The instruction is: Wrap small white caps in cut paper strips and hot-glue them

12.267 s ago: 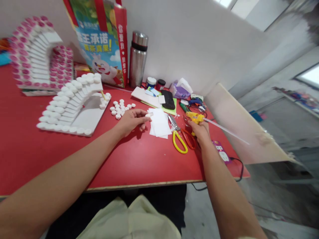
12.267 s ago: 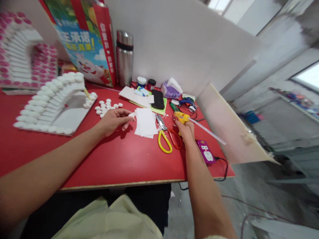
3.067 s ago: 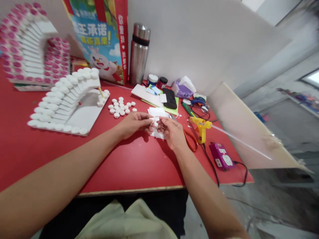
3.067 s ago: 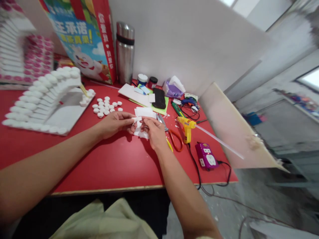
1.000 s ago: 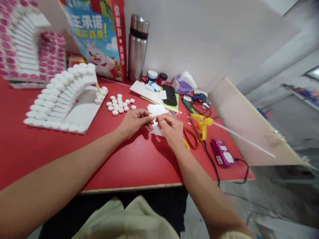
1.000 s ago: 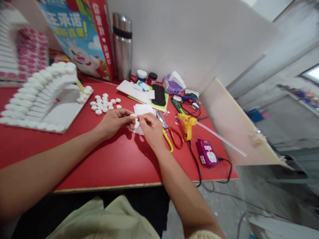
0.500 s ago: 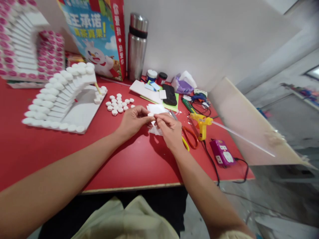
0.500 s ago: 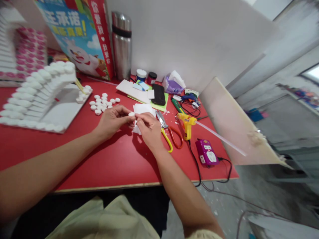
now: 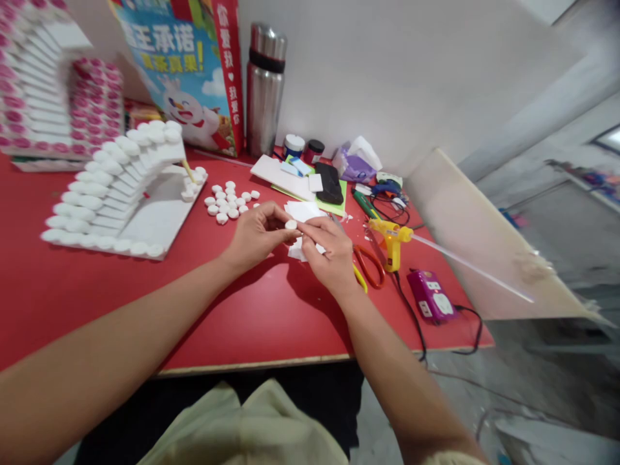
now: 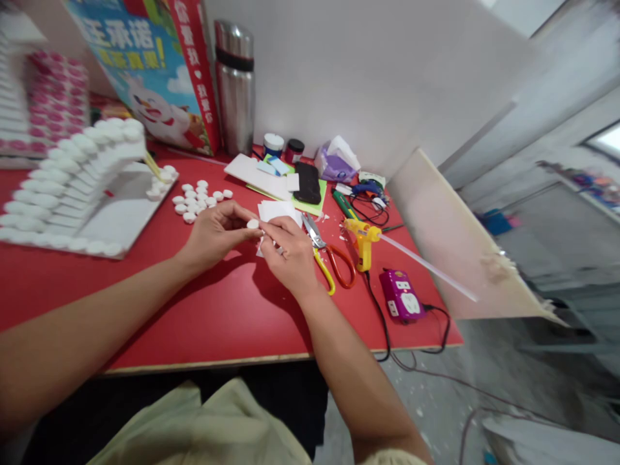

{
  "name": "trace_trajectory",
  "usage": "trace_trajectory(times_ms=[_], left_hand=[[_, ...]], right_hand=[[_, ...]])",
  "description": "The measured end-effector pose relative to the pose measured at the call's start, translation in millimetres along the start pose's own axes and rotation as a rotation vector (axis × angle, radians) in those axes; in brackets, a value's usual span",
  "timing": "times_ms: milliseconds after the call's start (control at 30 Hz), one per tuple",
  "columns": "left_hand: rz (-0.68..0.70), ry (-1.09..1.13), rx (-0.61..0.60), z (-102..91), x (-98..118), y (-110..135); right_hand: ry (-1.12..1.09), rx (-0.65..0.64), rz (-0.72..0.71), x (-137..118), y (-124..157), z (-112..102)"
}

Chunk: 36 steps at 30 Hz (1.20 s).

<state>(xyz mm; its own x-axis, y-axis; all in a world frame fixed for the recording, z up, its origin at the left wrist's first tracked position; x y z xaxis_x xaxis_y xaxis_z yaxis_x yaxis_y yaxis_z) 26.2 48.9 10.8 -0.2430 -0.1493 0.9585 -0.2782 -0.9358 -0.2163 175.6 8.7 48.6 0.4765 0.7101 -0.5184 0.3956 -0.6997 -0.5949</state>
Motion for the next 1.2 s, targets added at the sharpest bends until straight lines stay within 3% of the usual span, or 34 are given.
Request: trace_trajectory(times_ms=[100,267,333,733,967,1200], left_hand=[[0.018,-0.018,-0.023,2.0,1.9,-0.1],[0.101,-0.078,-0.044,4.0,7.1,-0.1],[0.104,-0.096,-0.053,3.9,7.1,-0.4],[-0.062,-0.026,-0.099,7.5,-2.4,1.3],[-0.096,-0.04,-0.137,7.9,-2.9,-1.2],[-0.148,-0.031,-0.186,9.8,-5.3,0.4]], right_hand=[[0.007,0.004,-0.011,-2.2,-0.6,-2.9],[-0.285,0.015,0.267,20.6,1.0,-5.1],[-0.383,0.011,0.317,25.6,1.2,-3.3],[-0.144,-0.025,0.162,10.2,-3.7,-3.3],[-0.367,-0.071,0.349,26.5,0.6,6.5],[-0.309,-0.088,0.291,22.5,-1.8,7.0]])
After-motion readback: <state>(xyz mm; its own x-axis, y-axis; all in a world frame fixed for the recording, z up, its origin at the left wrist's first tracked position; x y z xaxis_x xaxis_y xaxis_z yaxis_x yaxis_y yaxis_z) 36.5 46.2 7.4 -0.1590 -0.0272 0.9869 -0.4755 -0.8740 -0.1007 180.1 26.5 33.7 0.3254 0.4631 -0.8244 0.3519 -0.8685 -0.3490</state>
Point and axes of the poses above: each hand's wrist, its own y-axis away from the middle knuckle, its own z-axis out of the palm, x = y × z, the point moved 7 cm from there along -y, towards the middle knuckle, and after that the axes turned 10 degrees about -x, right-handed, at the moved point
